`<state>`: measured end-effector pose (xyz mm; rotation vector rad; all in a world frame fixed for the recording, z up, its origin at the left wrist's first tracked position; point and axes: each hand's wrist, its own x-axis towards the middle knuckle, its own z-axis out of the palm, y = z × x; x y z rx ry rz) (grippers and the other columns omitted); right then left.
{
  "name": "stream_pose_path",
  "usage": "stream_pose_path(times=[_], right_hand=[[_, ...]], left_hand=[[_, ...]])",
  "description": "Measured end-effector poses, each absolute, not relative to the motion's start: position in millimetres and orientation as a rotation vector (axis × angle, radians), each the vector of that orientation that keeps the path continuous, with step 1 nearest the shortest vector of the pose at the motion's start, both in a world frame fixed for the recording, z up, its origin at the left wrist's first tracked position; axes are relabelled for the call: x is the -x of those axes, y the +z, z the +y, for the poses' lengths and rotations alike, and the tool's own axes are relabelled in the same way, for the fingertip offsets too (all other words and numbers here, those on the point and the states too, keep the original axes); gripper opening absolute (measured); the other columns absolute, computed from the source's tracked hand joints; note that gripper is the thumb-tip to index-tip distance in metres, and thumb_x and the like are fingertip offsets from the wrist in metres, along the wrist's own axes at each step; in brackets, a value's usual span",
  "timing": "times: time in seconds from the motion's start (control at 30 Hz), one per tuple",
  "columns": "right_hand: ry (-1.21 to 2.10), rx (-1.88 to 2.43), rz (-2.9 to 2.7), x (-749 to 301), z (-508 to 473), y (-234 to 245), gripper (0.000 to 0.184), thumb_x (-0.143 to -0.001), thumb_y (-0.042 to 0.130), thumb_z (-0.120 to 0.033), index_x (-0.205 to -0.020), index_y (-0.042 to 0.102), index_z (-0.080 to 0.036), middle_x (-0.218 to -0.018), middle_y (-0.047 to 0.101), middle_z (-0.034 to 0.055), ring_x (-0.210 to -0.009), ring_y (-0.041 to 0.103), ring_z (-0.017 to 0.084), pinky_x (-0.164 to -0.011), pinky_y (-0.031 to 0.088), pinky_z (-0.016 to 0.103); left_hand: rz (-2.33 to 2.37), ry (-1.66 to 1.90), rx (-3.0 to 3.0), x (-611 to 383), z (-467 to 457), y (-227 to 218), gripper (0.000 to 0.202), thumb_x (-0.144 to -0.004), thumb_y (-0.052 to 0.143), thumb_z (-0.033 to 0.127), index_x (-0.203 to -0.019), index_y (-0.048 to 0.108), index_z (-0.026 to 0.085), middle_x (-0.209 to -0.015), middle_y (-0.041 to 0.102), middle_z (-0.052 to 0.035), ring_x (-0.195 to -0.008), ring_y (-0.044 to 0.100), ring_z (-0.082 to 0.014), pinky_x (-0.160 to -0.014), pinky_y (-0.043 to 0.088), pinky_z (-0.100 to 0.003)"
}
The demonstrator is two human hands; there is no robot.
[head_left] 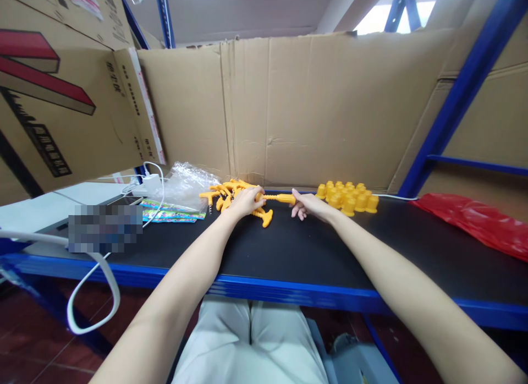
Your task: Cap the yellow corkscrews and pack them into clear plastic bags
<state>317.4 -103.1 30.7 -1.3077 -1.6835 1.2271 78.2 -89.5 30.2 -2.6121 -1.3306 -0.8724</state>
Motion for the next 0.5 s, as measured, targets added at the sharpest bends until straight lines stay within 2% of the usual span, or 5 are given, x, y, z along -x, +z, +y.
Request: stream_pose_path(times=[0.13,0.2,0.3,0.43,0.5], right_hand=[[1.256,1.303,-1.666,-319.9,-105.8,31.5,0.047,-0.084,0.043,-0.056,-0.091,0.054,-0.011,-0.071,0.067,0.0095,-0.044,0.055,0.009,-0.039,0.042,0.018],[1.254,1.244,-1.678,-321.8,-109.4,32.8,0.038,-0.081,0.058,-0.043,-0.104,0.051,-0.014,-0.086,0.068,0.0092,-0.054,0.06,0.009,-0.048,0.047,0.018],[1.218,1.177,-1.693,-324.2,-112.4,33.2,0.044,-0.074,0.068,-0.026,-0.111,0.046,-0.017,-0.096,0.066,0.0077,-0.062,0.062,0.009,-0.056,0.05,0.02],[1.224,1.201,-1.715,-325.8,-109.7,32.0,0.031,-0.08,0.061,-0.037,-0.098,0.052,-0.014,-0.09,0.066,0.0096,-0.056,0.059,0.008,-0.053,0.049,0.02],[1.249,1.222,-1.719,-325.9,-107.6,31.8,0.035,-0.082,0.054,-0.046,-0.093,0.055,-0.013,-0.085,0.067,0.0104,-0.052,0.057,0.008,-0.049,0.047,0.019]], left_hand=[[-1.351,-0.872,2.609,-77.8,-87.8,29.3,0.029,-0.08,0.055,0.036,-0.105,0.056,0.02,-0.088,0.064,-0.0031,-0.083,0.059,-0.0171,-0.075,0.044,-0.028],[-1.341,-0.888,2.61,-77.3,-86.9,28.8,0.029,-0.08,0.055,0.037,-0.104,0.057,0.02,-0.088,0.064,-0.0035,-0.082,0.059,-0.0174,-0.074,0.044,-0.028],[-1.329,-0.899,2.609,-77.0,-86.0,28.4,0.031,-0.08,0.055,0.039,-0.104,0.056,0.02,-0.087,0.064,-0.0033,-0.081,0.059,-0.0175,-0.073,0.044,-0.028],[-1.339,-0.888,2.604,-78.0,-86.4,29.0,0.033,-0.079,0.057,0.041,-0.104,0.056,0.02,-0.088,0.064,-0.0032,-0.082,0.058,-0.0174,-0.074,0.044,-0.028],[-1.33,-0.883,2.598,-78.9,-87.6,29.6,0.033,-0.078,0.058,0.041,-0.104,0.056,0.02,-0.088,0.064,-0.0032,-0.083,0.058,-0.0174,-0.075,0.044,-0.028]])
